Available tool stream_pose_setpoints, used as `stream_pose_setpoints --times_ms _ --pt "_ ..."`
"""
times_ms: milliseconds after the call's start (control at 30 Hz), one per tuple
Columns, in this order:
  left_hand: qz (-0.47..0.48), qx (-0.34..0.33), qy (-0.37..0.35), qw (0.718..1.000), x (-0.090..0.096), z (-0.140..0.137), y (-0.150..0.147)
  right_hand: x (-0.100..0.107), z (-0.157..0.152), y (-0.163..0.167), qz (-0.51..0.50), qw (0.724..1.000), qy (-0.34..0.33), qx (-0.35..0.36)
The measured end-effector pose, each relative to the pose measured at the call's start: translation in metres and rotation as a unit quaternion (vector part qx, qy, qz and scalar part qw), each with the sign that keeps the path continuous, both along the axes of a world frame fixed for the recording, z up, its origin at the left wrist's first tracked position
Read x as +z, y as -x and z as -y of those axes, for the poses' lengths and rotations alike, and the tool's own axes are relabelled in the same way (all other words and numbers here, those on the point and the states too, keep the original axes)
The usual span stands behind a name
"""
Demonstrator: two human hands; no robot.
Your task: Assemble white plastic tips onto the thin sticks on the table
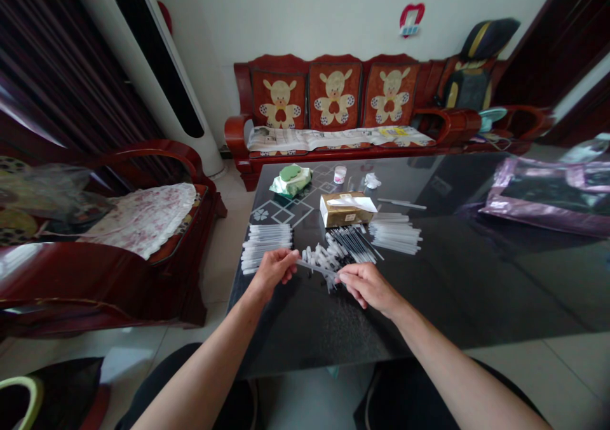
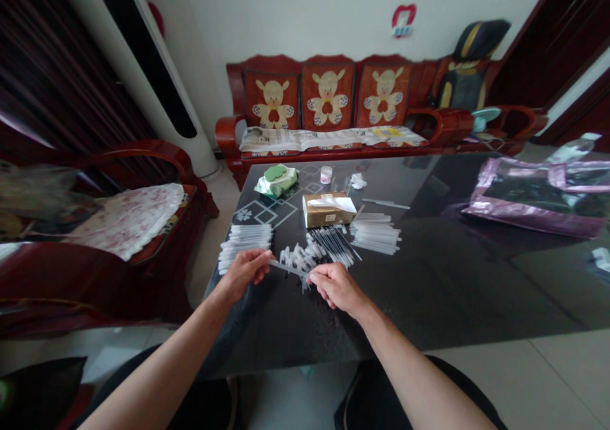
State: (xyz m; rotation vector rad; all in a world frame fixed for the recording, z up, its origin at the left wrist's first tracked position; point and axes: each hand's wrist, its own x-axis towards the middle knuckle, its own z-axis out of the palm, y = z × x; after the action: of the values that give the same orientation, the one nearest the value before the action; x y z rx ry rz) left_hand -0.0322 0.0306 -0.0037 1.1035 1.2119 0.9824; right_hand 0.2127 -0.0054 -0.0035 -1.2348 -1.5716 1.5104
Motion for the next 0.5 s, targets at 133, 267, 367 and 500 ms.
stream_pose_setpoints --times_ms 133,267,367,500 --pt "0.081 -0.023 0.006 0.996 -0.0021 0.0000 0.0018 -0.0003 -0.0002 -0.0009 0.005 1.000 -0.002 0.001" --pt "0.113 -0.038 0.018 0.993 0.0005 -0.0001 0.0039 -0.0008 -0.0003 -0.0015 0.005 1.000 -0.004 -0.003" --pt "0.042 0.000 0.014 0.999 0.0018 -0.0006 0.0032 -0.0014 -0.0002 -0.0012 0.003 1.000 -0.003 0.000" --pt "-0.003 0.005 0.001 1.000 -0.0013 -0.0013 0.0018 -0.0017 -0.0001 -0.0010 0.000 1.000 -0.004 0.005"
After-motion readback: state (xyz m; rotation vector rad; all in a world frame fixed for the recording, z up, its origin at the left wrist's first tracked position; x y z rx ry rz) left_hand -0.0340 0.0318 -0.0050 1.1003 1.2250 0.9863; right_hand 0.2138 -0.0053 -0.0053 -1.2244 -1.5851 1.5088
